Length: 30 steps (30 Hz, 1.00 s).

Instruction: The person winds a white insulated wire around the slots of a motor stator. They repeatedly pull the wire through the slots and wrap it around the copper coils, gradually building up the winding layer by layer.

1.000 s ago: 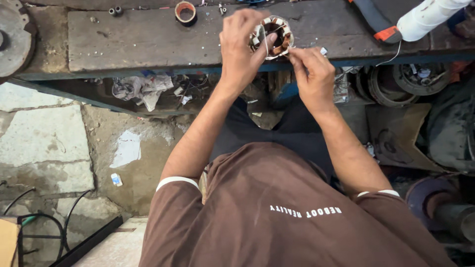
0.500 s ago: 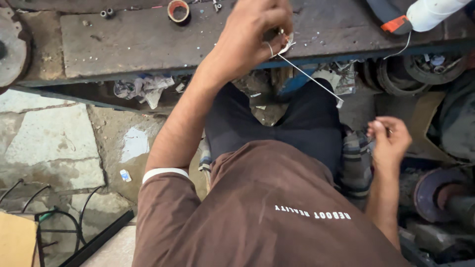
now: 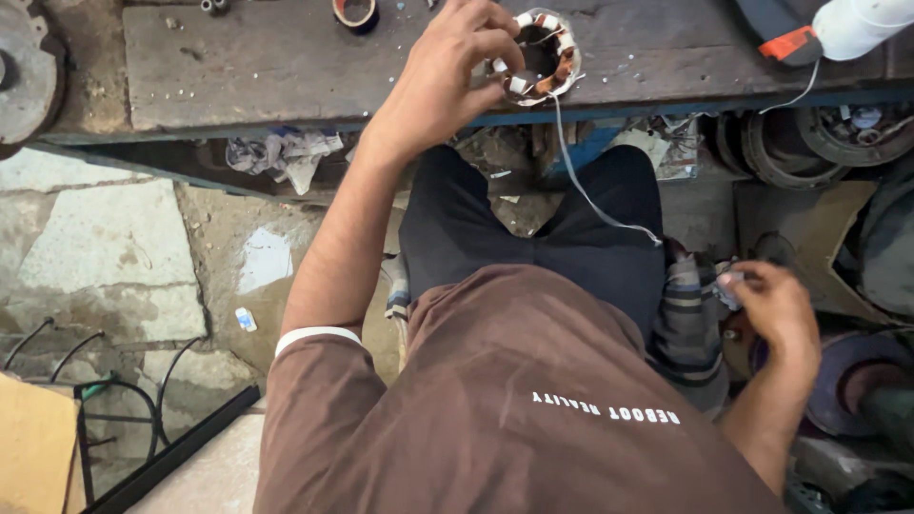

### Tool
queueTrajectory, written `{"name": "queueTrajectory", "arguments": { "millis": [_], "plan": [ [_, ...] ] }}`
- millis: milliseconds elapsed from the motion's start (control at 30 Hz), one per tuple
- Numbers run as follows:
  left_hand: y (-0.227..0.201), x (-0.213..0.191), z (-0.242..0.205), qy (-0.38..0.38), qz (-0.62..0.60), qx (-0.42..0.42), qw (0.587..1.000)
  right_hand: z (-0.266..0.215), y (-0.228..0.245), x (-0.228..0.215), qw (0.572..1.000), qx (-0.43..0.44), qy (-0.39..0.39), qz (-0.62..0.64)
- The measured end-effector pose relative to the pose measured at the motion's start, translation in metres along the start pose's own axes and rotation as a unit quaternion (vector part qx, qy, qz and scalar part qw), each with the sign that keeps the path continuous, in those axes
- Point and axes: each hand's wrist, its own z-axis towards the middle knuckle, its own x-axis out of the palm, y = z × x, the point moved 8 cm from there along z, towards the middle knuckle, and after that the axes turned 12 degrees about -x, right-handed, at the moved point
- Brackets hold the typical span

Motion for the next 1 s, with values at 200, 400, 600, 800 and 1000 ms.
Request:
{"name": "queueTrajectory", "arguments": {
  "millis": [200, 400, 600, 800, 1000],
  "plan": [
    [-0.002, 0.008, -0.01, -0.041, -0.036, -0.01, 0.998, 0.053, 0.089, -0.019, 0.975, -0.126, -0.14, 0.122],
    [0.001, 0.021, -0.021, -0.072, -0.033, -0.029, 0.996, 0.11, 0.225, 0.078, 0.926, -0.239, -0.014, 0.291],
    [0.015, 0.025, -0.032, -0.108, -0.058, -0.035, 0.992, 0.096, 0.294, 0.114, 0.894, -0.315, 0.039, 0.317],
    [0.029, 0.031, -0.038, -0.143, -0.018, -0.044, 0.989, 0.054, 0.275, 0.125, 0.915, -0.264, 0.058, 0.301],
    [0.034, 0.036, -0.036, -0.151, -0.002, -0.066, 0.986, 0.038, 0.273, 0.136, 0.864, -0.159, 0.113, 0.464]
  ]
}}
